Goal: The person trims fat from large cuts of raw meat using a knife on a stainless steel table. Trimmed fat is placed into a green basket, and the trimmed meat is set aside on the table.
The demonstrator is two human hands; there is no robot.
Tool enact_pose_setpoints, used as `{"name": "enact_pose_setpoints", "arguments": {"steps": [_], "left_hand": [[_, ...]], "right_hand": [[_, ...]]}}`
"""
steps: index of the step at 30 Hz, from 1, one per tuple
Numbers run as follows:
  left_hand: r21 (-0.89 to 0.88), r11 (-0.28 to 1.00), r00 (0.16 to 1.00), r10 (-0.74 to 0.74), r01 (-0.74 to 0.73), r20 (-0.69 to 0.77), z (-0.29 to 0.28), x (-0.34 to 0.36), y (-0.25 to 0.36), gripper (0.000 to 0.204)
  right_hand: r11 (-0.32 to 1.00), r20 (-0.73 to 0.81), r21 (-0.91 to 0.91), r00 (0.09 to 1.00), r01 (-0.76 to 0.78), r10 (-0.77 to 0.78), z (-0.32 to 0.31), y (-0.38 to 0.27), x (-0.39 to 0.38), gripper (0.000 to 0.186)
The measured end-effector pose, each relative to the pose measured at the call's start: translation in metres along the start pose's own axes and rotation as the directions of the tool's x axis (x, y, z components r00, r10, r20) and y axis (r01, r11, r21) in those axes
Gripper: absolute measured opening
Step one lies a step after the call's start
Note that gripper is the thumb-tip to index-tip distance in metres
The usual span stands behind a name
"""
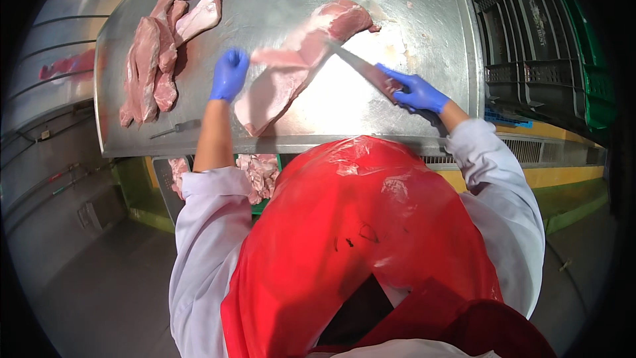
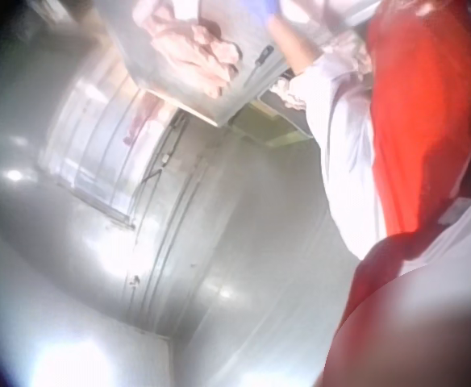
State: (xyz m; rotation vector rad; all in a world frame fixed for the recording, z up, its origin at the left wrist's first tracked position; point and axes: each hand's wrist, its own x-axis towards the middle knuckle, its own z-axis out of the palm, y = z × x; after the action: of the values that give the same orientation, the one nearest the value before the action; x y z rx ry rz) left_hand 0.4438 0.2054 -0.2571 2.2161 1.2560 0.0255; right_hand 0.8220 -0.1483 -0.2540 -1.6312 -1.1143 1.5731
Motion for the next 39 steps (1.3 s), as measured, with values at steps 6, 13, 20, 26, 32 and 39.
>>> {"name": "enact_pose_setpoints", "arguments": {"steps": [6, 13, 20, 26, 32, 39], "left_hand": [[0.553, 0.725, 0.871, 0.491, -0.410, 0.002, 0.059, -0.057, 0.122, 0.056], [0.417, 0.872, 0.967, 0.238, -0.255, 0.092, 0.057, -0.036, 0.155, 0.036], [0.464, 0.743, 0.877, 0.408, -0.481, 0.256, 0.025, -0.006, 0.145, 0.033], [0.435, 0.850, 0.927, 0.148, -0.297, 0.344, -0.030, -0.020, 0.220, 0.034], [0.452, 0.740, 0.865, 0.389, -0.498, 0.317, -0.025, -0.022, 0.184, 0.034], [0.460, 0.766, 0.892, 0.405, -0.450, 0.199, -0.058, -0.045, 0.186, 0.035]], "right_hand": [[0.956, -0.325, 0.090, 0.916, 0.280, -0.237, 0.004, 0.000, 0.061, 0.075], [0.819, -0.099, -0.335, 0.847, 0.465, -0.522, 0.076, -0.024, 0.154, 0.071], [0.964, 0.243, -0.226, 0.966, 0.139, -0.083, 0.057, -0.056, 0.089, 0.072], [0.983, 0.065, -0.092, 0.986, 0.161, -0.155, 0.110, -0.062, 0.130, 0.080], [0.977, 0.105, -0.189, 0.991, 0.101, -0.082, 0.151, -0.070, 0.105, 0.084], [0.975, 0.124, -0.085, 0.973, 0.206, -0.195, 0.202, -0.053, 0.067, 0.072]]}}
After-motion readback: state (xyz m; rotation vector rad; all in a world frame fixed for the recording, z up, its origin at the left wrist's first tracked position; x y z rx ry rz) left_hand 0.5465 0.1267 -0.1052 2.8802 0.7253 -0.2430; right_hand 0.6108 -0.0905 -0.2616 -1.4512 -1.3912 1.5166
